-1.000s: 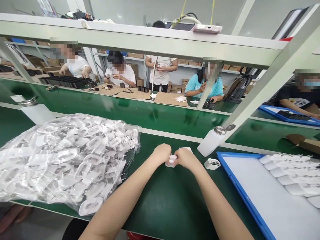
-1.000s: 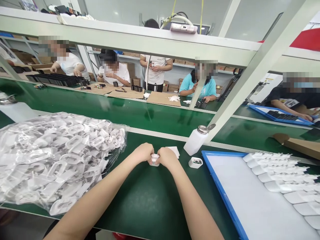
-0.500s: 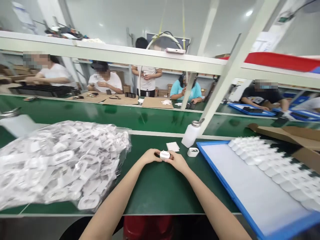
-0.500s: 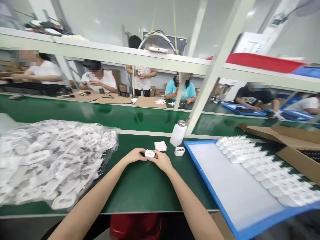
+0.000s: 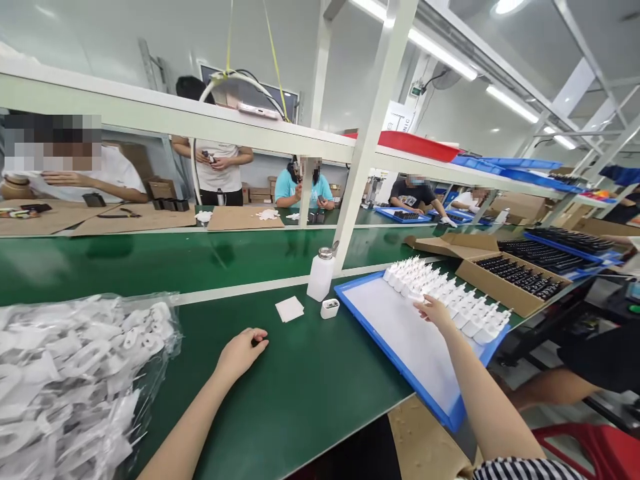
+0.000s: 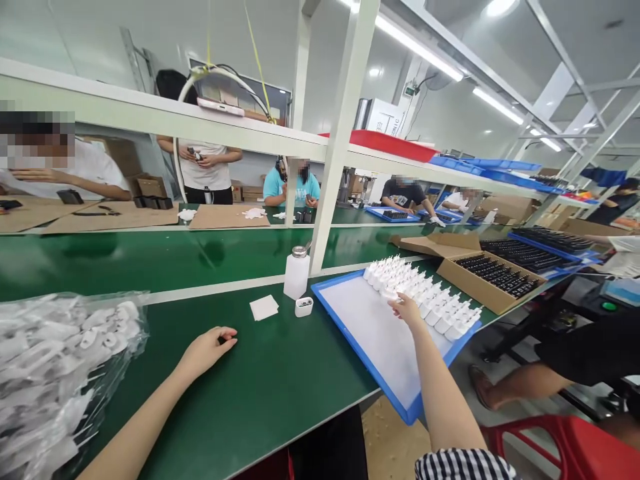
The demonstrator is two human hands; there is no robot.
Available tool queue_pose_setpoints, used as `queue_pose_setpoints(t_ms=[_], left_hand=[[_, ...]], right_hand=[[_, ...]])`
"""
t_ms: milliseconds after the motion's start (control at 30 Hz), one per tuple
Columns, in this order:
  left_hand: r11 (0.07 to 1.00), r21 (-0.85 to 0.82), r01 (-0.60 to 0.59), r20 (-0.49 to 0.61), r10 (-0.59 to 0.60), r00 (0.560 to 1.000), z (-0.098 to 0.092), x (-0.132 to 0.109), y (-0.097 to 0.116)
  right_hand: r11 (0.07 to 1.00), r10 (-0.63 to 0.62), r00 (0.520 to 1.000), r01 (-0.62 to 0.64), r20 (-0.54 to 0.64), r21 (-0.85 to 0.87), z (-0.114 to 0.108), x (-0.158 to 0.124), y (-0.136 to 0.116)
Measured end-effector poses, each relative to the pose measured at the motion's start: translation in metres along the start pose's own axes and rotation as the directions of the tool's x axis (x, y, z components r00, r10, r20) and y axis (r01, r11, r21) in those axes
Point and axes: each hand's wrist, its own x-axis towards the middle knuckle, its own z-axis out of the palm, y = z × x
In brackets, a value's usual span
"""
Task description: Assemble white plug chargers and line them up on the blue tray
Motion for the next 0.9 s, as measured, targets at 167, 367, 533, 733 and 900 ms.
queue_pose_setpoints(t_ms=[167,367,533,733,900], left_hand=[[0.999,0.048,-0.002,0.002,0.002,1.0,0.002,0.003,-0.002],[0.996,0.087,0.007,0.026,-0.01,1.0,0.003,0.002,0.001],[0.993,0.116,0.012,0.047,-0.017,0.999,0.003,0.001,0.001],[0.991,0.135,-0.008,0.041,0.002,0.999,0.005,0.0,0.0],[0.99,0.142,-0.016,0.036,0.011,0.999,0.006,0.0,-0.001]], right_hand=[[0.993,0.062,0.998,-0.064,-0.03,-0.102,-0.011,0.014,0.019],[0.962,0.079,0.994,-0.055,0.08,-0.267,0.001,0.015,0.021],[0.906,0.055,0.992,0.0,0.118,-0.423,0.01,0.012,0.014],[0.785,0.139,0.986,-0.054,0.092,-0.617,0.006,0.016,0.016],[0.692,0.143,0.983,-0.017,0.114,-0.721,0.007,0.01,0.014]])
